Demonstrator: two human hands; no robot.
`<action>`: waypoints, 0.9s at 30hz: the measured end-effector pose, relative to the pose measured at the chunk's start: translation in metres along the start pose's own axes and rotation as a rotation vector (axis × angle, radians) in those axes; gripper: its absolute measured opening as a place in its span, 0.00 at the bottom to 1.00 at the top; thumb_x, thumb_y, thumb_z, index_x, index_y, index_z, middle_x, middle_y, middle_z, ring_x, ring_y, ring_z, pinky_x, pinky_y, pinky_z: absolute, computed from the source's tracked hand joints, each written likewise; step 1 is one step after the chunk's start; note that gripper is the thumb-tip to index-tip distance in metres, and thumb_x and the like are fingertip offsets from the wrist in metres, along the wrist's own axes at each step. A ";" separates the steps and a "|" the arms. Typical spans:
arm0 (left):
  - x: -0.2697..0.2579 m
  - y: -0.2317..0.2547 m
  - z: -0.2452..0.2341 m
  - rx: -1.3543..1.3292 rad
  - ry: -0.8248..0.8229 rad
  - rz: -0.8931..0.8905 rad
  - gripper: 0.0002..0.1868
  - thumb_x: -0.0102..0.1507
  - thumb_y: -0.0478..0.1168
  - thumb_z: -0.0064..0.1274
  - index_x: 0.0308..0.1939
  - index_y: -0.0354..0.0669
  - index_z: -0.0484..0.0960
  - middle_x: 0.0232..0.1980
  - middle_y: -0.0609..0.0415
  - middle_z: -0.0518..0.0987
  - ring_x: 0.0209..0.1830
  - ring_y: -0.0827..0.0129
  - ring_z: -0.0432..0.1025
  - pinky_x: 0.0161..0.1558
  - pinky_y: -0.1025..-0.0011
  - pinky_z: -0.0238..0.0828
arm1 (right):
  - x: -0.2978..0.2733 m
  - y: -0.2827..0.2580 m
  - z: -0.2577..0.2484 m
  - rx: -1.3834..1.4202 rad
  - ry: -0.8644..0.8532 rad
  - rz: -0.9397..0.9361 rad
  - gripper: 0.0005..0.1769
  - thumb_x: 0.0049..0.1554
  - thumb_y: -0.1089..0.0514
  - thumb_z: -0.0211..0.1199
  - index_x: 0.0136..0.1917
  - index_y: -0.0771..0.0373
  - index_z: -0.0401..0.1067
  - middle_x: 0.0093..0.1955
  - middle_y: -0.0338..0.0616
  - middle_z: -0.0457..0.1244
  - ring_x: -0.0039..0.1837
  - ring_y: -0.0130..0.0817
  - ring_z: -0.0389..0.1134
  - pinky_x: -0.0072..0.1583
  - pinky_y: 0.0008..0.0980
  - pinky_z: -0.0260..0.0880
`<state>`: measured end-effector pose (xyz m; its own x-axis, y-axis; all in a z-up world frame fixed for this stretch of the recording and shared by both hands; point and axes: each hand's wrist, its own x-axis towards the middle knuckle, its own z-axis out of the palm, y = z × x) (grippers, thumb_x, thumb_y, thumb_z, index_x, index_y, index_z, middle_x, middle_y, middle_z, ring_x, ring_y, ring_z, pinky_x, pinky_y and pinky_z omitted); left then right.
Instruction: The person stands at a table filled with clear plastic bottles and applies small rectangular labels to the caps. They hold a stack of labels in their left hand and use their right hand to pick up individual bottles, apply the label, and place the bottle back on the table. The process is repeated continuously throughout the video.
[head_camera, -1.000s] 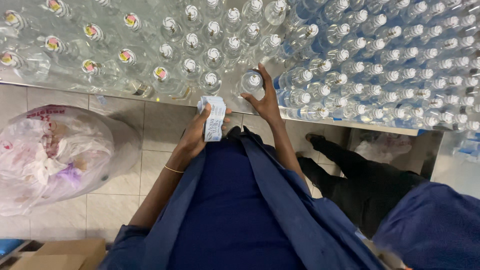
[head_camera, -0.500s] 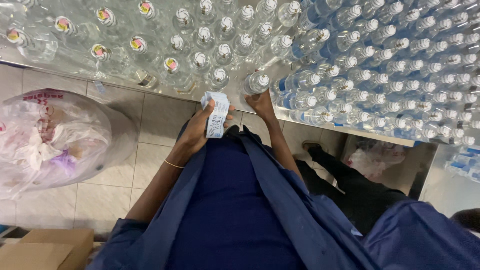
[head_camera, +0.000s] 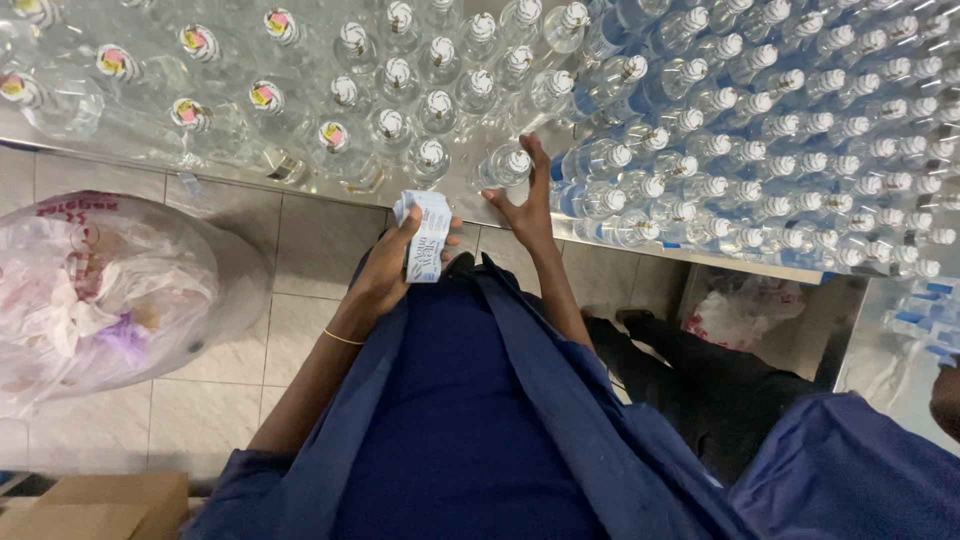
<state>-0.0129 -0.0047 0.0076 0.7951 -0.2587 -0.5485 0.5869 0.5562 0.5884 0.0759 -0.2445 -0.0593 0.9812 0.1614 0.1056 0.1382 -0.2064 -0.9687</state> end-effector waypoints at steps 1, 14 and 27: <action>0.001 -0.002 -0.002 -0.006 0.005 -0.010 0.40 0.73 0.64 0.48 0.68 0.27 0.78 0.65 0.35 0.83 0.52 0.58 0.84 0.52 0.64 0.88 | -0.002 -0.006 -0.005 -0.159 0.036 -0.125 0.50 0.59 0.57 0.82 0.83 0.65 0.56 0.81 0.60 0.53 0.83 0.62 0.49 0.82 0.56 0.47; 0.005 -0.008 0.002 -0.104 -0.036 -0.077 0.38 0.70 0.61 0.46 0.76 0.38 0.71 0.64 0.37 0.84 0.42 0.62 0.79 0.48 0.68 0.79 | 0.087 -0.097 -0.080 -0.868 -0.610 -0.012 0.20 0.55 0.75 0.73 0.61 0.68 0.80 0.63 0.57 0.65 0.53 0.54 0.72 0.52 0.50 0.75; 0.007 -0.013 -0.014 -0.124 0.001 -0.046 0.35 0.74 0.58 0.41 0.76 0.35 0.72 0.66 0.38 0.83 0.48 0.61 0.80 0.51 0.66 0.81 | 0.130 -0.077 -0.152 -1.201 -0.382 -0.118 0.14 0.53 0.83 0.64 0.41 0.68 0.82 0.59 0.58 0.67 0.77 0.64 0.65 0.54 0.63 0.78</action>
<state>-0.0172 -0.0028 -0.0117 0.7679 -0.2852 -0.5736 0.5990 0.6370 0.4852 0.2130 -0.3546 0.0631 0.8810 0.4648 -0.0881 0.4535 -0.8828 -0.1229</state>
